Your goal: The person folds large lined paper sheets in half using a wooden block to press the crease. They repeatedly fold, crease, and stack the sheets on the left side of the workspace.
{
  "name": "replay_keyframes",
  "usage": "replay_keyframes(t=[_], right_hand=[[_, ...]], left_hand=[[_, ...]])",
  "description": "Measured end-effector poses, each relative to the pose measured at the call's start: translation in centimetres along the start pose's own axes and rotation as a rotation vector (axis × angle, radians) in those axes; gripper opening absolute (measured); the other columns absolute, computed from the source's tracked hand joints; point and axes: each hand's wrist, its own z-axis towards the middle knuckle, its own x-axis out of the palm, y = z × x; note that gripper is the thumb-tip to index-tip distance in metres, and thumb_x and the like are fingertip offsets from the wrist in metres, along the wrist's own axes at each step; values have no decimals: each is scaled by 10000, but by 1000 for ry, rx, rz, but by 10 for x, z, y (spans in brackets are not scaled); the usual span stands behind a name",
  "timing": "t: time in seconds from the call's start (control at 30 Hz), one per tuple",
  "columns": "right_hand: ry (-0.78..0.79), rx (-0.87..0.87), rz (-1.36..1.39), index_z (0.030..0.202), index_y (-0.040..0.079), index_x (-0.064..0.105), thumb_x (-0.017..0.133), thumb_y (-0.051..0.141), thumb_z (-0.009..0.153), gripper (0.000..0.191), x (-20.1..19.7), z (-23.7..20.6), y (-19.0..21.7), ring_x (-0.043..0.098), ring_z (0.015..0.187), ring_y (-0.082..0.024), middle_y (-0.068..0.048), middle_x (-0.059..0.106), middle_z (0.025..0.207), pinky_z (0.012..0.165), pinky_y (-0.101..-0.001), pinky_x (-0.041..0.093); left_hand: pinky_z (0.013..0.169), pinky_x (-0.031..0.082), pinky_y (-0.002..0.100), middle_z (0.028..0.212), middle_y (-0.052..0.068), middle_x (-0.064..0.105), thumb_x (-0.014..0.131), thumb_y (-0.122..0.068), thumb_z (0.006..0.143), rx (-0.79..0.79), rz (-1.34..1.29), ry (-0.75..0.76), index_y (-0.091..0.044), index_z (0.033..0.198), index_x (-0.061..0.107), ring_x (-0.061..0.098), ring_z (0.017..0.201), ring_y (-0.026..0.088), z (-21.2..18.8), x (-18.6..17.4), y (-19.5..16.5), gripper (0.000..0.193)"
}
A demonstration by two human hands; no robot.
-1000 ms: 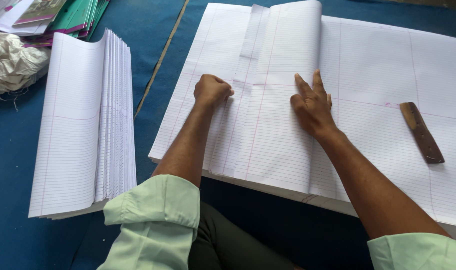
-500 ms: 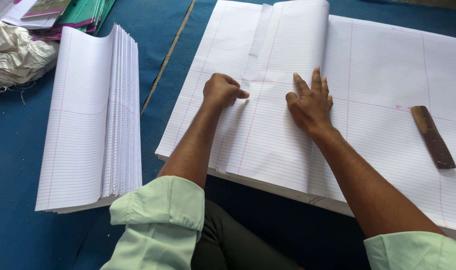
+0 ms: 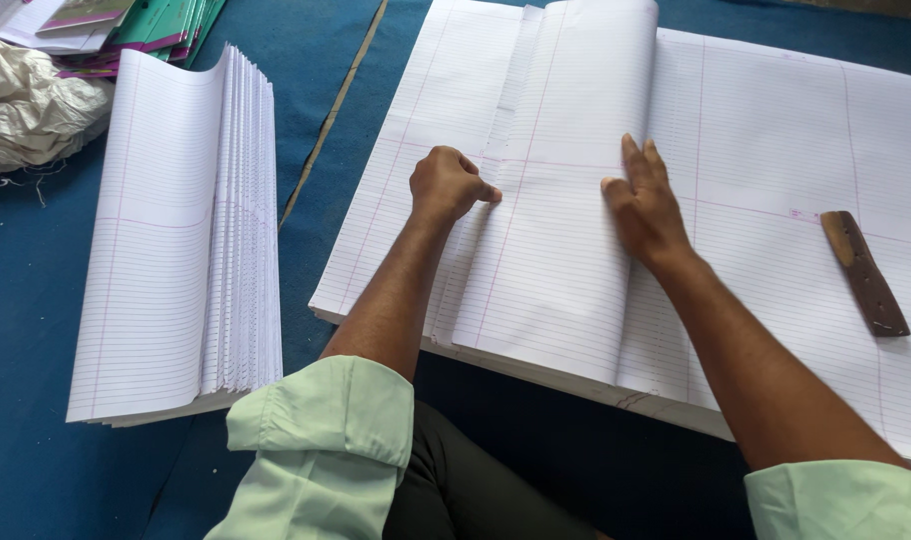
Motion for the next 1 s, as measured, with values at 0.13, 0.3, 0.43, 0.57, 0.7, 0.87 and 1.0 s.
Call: replay_keyframes(t=[0.13, 0.3, 0.43, 0.57, 0.7, 0.87, 1.0], right_hand=[[42, 3, -81, 1616, 168, 149, 396, 376, 955, 735, 6, 0, 3, -41, 1564, -345, -167, -25, 1696, 1253, -509, 27], [69, -6, -136, 1615, 172, 135, 378, 402, 949, 746, 8, 3, 3, -78, 1561, -332, -168, -80, 1685, 1243, -493, -75], [62, -13, -152, 1614, 150, 131, 375, 406, 954, 749, 13, 3, 3, -60, 1567, -319, -173, -92, 1690, 1245, -503, -92], [61, -10, -171, 1614, 149, 130, 372, 408, 956, 748, 16, 5, 3, -60, 1570, -322, -177, -99, 1686, 1239, -511, -91], [70, -12, -195, 1616, 153, 123, 368, 406, 955, 749, 19, 7, 3, -32, 1564, -323, -174, -112, 1682, 1244, -513, -77], [72, -26, -249, 1613, 138, 128, 370, 406, 966, 742, 24, 10, 3, -10, 1566, -336, -187, -117, 1680, 1242, -530, -52], [66, -29, -248, 1615, 134, 133, 371, 391, 963, 741, 27, 10, 3, -15, 1563, -347, -191, -118, 1679, 1243, -531, -49]], left_hand=[[833, 610, 345, 966, 150, 755, 923, -209, 657, -34, -38, 7, -52, 958, 724, 741, 916, 207, 1, -4, 0, 393], [818, 633, 322, 962, 148, 762, 881, -116, 696, -62, -138, 35, -45, 937, 733, 759, 883, 195, -2, -8, -2, 292], [770, 638, 295, 960, 145, 769, 854, -92, 724, -96, -161, 30, -45, 915, 742, 757, 849, 175, -2, -9, -3, 226], [724, 647, 271, 928, 146, 779, 804, -56, 773, -90, -184, 45, -24, 911, 748, 770, 796, 165, 0, -11, -2, 152], [706, 659, 273, 908, 154, 773, 770, -13, 790, -100, -218, 55, -16, 928, 738, 774, 785, 169, 1, -14, -1, 142], [746, 667, 281, 926, 172, 778, 753, 16, 786, -101, -254, 79, -7, 942, 735, 784, 799, 186, 1, -17, 1, 159], [809, 650, 309, 952, 155, 769, 769, -1, 767, -90, -230, 70, -27, 949, 749, 768, 846, 182, 3, -17, 3, 185]])
